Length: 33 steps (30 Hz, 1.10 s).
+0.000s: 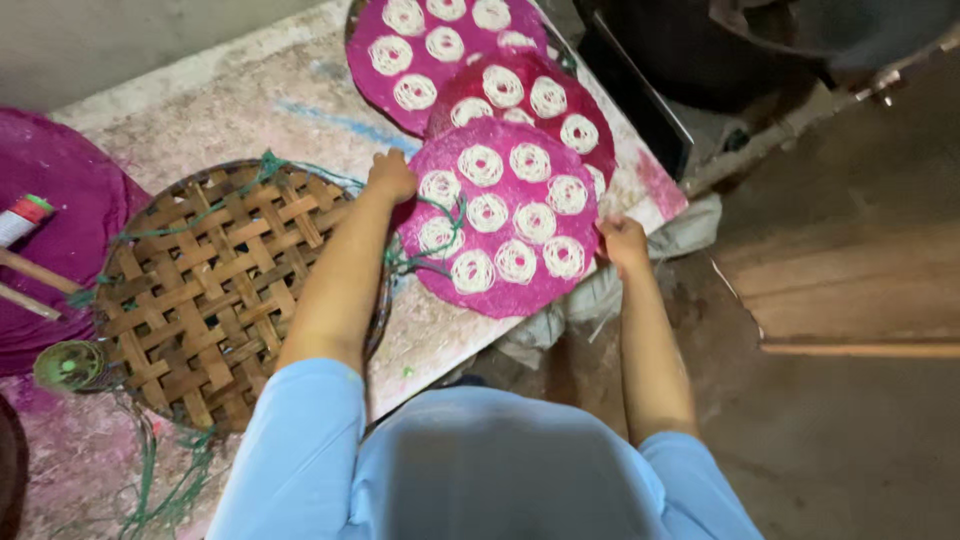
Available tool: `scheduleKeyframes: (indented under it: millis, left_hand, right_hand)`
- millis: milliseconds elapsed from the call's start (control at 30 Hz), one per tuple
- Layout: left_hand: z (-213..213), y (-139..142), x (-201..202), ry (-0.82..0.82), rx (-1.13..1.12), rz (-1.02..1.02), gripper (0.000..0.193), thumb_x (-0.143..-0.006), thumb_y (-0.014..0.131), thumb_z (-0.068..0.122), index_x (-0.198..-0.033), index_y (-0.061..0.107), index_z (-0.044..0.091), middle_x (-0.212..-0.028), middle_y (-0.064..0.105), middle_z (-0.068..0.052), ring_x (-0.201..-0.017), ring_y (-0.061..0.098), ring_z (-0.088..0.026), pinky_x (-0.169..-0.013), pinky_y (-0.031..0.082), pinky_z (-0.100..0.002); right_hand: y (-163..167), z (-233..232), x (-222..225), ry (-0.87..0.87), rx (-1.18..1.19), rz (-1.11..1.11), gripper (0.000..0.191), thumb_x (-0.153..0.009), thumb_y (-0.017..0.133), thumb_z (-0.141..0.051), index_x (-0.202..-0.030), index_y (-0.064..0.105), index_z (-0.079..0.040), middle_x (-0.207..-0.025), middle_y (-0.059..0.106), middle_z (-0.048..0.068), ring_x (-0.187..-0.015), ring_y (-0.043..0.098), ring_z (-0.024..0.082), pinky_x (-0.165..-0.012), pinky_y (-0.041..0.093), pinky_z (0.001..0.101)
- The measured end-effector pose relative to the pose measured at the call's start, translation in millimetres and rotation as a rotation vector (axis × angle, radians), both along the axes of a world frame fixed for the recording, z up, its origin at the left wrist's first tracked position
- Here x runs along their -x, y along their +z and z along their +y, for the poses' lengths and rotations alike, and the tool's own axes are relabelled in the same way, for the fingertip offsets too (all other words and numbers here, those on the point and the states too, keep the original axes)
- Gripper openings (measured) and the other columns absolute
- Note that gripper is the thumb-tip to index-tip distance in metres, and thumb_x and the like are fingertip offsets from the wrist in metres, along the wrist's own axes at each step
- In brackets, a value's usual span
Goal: The person presses dough through a handheld wooden extruder to form noodle nests on round pink trays, reloading dough from a large basin between presses. They then stack the filled trays on a woven bamboo rack and tie the stacks together with green string.
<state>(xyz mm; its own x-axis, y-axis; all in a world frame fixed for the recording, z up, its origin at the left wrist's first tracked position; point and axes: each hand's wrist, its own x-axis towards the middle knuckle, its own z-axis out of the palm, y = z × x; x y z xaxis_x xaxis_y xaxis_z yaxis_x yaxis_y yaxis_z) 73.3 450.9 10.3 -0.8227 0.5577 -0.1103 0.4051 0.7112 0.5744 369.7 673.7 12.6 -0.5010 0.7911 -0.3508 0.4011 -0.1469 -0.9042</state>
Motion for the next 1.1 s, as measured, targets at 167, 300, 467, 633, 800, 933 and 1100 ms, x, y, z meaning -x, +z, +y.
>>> scheduleKeyframes:
  millis: [167, 300, 467, 633, 800, 933, 1100]
  left_hand:
    - [13, 1, 13, 0.117, 0.245, -0.071, 0.054, -0.083, 0.064, 0.02, -0.13, 0.057, -0.006, -0.133, 0.054, -0.033, -0.121, 0.057, -0.049, -0.098, 0.048, -0.05]
    - [13, 6, 16, 0.027, 0.371, -0.141, 0.04, -0.092, 0.059, 0.022, -0.122, 0.07, -0.002, -0.129, 0.064, -0.027, -0.122, 0.063, -0.041, -0.104, 0.051, -0.046]
    - [10, 1, 25, 0.02, 0.335, -0.107, 0.033, -0.087, 0.066, 0.025, -0.114, 0.075, 0.007, -0.124, 0.069, -0.021, -0.115, 0.067, -0.038, -0.095, 0.055, -0.047]
    - [17, 6, 35, -0.22, 0.027, -0.04, 0.028, -0.078, 0.079, 0.033, -0.095, 0.078, 0.011, -0.093, 0.076, -0.017, -0.087, 0.074, -0.034, -0.08, 0.057, -0.042]
    - [53, 47, 23, -0.444, -0.375, -0.29, 0.017, -0.079, 0.074, 0.025, -0.085, 0.073, 0.01, -0.077, 0.073, -0.007, -0.07, 0.069, -0.015, -0.066, 0.054, -0.035]
    - [109, 93, -9, -0.516, -0.492, -0.271, 0.012, -0.085, 0.078, 0.019, -0.088, 0.075, 0.007, -0.081, 0.072, -0.005, -0.074, 0.068, -0.013, -0.068, 0.055, -0.031]
    - [177, 123, -48, -0.589, -0.879, -0.473, 0.011, -0.09, 0.074, 0.013, -0.095, 0.072, 0.004, -0.089, 0.074, -0.003, -0.081, 0.07, -0.011, -0.074, 0.06, -0.028]
  right_hand:
    - [-16, 21, 1, 0.155, -0.078, -0.116, 0.028, -0.1, 0.073, -0.023, -0.084, 0.069, -0.001, -0.072, 0.064, 0.007, -0.057, 0.053, 0.015, -0.049, 0.039, 0.0314]
    - [-41, 27, -4, 0.144, -0.065, 0.04, 0.013, -0.095, 0.07, -0.017, -0.087, 0.069, -0.006, -0.075, 0.063, 0.002, -0.061, 0.054, 0.011, -0.054, 0.042, 0.0277]
    - [-59, 31, -11, 0.147, -0.261, 0.177, 0.01, -0.094, 0.074, -0.011, -0.088, 0.068, -0.004, -0.078, 0.066, -0.003, -0.07, 0.054, 0.003, -0.062, 0.043, 0.0221]
    - [-44, 47, -20, 0.222, -0.274, 0.268, 0.01, -0.096, 0.075, -0.008, -0.092, 0.067, -0.004, -0.077, 0.059, -0.006, -0.069, 0.048, 0.004, -0.061, 0.038, 0.0223]
    - [16, 88, -69, 0.174, -0.342, 0.231, 0.008, -0.095, 0.077, -0.009, -0.101, 0.072, -0.007, -0.081, 0.062, -0.007, -0.071, 0.051, 0.003, -0.062, 0.039, 0.0215]
    - [107, 134, -128, 0.166, -0.545, 0.213, 0.005, -0.103, 0.074, -0.005, -0.108, 0.072, -0.007, -0.099, 0.069, -0.002, -0.091, 0.061, 0.006, -0.082, 0.048, 0.0212]
    - [207, 160, -155, 0.16, -0.618, 0.278, 0.009, -0.103, 0.073, 0.002, -0.109, 0.071, -0.004, -0.098, 0.068, -0.001, -0.092, 0.059, 0.007, -0.083, 0.047, 0.0216]
